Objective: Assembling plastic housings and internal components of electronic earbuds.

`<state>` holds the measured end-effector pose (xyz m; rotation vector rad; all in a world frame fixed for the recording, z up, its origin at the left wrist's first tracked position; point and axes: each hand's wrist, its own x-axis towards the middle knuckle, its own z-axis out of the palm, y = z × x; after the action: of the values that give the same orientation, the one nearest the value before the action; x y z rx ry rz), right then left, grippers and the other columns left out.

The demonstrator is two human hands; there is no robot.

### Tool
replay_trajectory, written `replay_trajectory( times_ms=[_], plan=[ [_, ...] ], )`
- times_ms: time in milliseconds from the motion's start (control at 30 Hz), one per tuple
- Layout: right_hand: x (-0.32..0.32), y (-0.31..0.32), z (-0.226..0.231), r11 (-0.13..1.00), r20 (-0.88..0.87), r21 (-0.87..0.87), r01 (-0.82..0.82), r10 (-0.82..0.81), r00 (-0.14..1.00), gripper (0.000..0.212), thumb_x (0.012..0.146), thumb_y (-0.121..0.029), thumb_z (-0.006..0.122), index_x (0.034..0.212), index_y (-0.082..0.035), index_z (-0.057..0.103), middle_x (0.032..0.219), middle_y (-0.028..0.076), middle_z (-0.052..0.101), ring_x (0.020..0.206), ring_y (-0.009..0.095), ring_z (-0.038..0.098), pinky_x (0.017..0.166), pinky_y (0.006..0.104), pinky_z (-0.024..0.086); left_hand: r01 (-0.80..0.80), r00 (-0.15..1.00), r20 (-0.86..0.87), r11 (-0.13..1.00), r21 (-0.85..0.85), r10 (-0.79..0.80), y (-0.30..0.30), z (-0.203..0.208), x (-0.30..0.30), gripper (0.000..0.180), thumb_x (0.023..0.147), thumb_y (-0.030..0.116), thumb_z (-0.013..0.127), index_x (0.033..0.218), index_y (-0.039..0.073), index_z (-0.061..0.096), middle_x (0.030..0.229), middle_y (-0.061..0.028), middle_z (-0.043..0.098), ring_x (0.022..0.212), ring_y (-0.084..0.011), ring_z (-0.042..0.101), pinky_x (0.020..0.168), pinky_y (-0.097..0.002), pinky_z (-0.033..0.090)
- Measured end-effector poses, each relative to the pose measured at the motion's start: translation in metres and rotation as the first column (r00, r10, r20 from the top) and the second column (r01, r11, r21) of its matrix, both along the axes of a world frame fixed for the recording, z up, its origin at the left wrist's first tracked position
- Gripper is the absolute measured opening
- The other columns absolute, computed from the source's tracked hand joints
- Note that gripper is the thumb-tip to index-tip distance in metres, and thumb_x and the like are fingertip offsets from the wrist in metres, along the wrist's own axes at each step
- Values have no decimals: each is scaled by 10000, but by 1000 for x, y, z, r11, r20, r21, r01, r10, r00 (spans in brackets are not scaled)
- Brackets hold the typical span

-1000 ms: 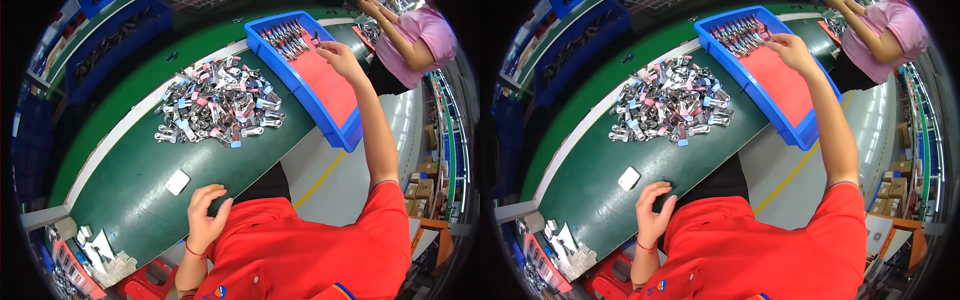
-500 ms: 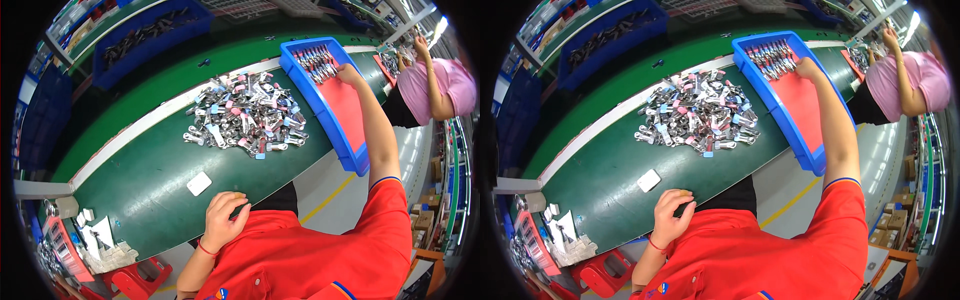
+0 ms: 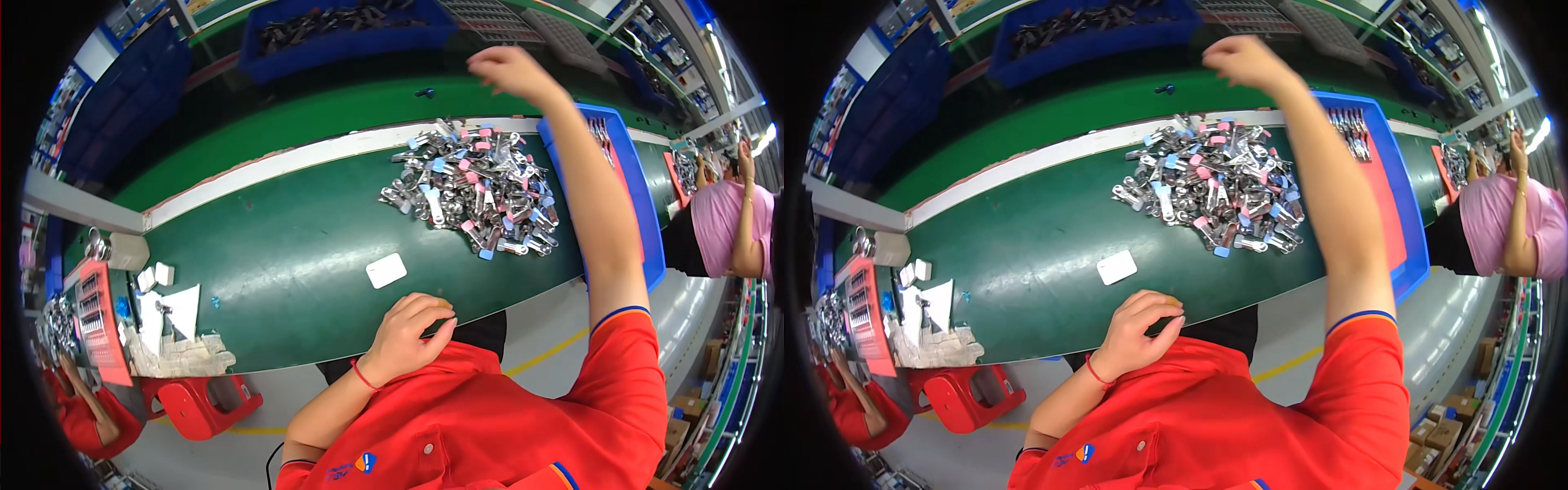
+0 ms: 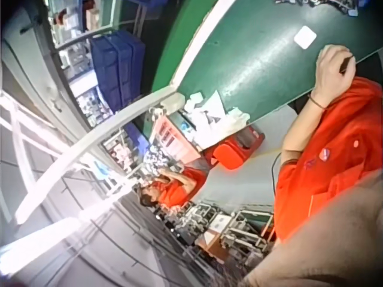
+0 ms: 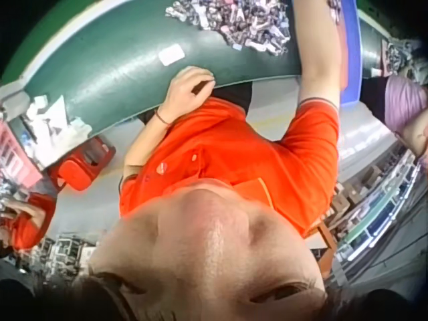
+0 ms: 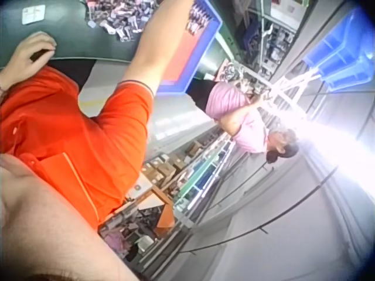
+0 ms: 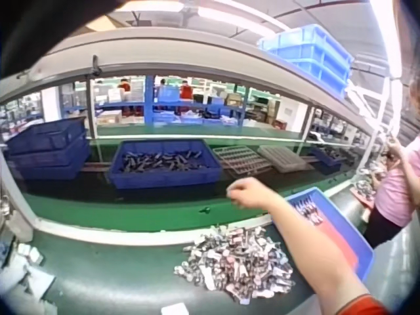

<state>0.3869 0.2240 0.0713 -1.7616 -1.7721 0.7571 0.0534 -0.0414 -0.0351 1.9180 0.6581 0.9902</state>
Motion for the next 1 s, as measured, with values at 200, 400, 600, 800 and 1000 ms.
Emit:
replay_trajectory(
  times_ms=[200,400,600,800,1000],
  plan=[
    [-74,52,-90,990,613,123,-71,-20,790,320,861,-143,599,1142,-23,691,1133,214,675,957,341,671,838,393,546,-128,991,34,992,-21,129,-1,13,-21,189,763,24,748,937,19,676,928,-115,688,874,-285,658,799,-370,523],
    [-123,-5,-68,944,332,305,-125,17,943,268,838,-131,632,1053,16,693,900,193,704,864,299,694,802,380,548,-496,780,-338,850,178,526,33,20,-51,444,743,138,809,1122,0,626,1359,-226,454,1300,-452,377,1064,-509,351],
    [-163,-165,-62,899,-75,217,-381,404,912,223,891,-61,640,1102,7,660,956,109,604,753,215,642,700,292,520,-408,755,-433,870,277,492,46,6,-50,463,747,143,807,1157,30,622,1379,-213,449,1332,-458,350,1072,-516,338],
    [-167,-229,-68,880,-21,261,-397,416,909,292,868,-3,664,1159,-17,649,979,103,605,797,198,626,696,269,510,-356,912,-232,933,-45,337,42,15,-42,437,767,108,795,1166,47,626,1192,-153,612,1158,-368,561,967,-429,455],
    [-158,-236,-46,937,-306,156,-314,348,886,396,806,44,719,1190,-10,637,1034,93,602,881,158,611,711,238,504,-285,959,-52,944,-168,280,32,10,-40,429,772,66,796,1165,36,627,1084,-131,679,1003,-288,664,877,-349,516]
  ],
)
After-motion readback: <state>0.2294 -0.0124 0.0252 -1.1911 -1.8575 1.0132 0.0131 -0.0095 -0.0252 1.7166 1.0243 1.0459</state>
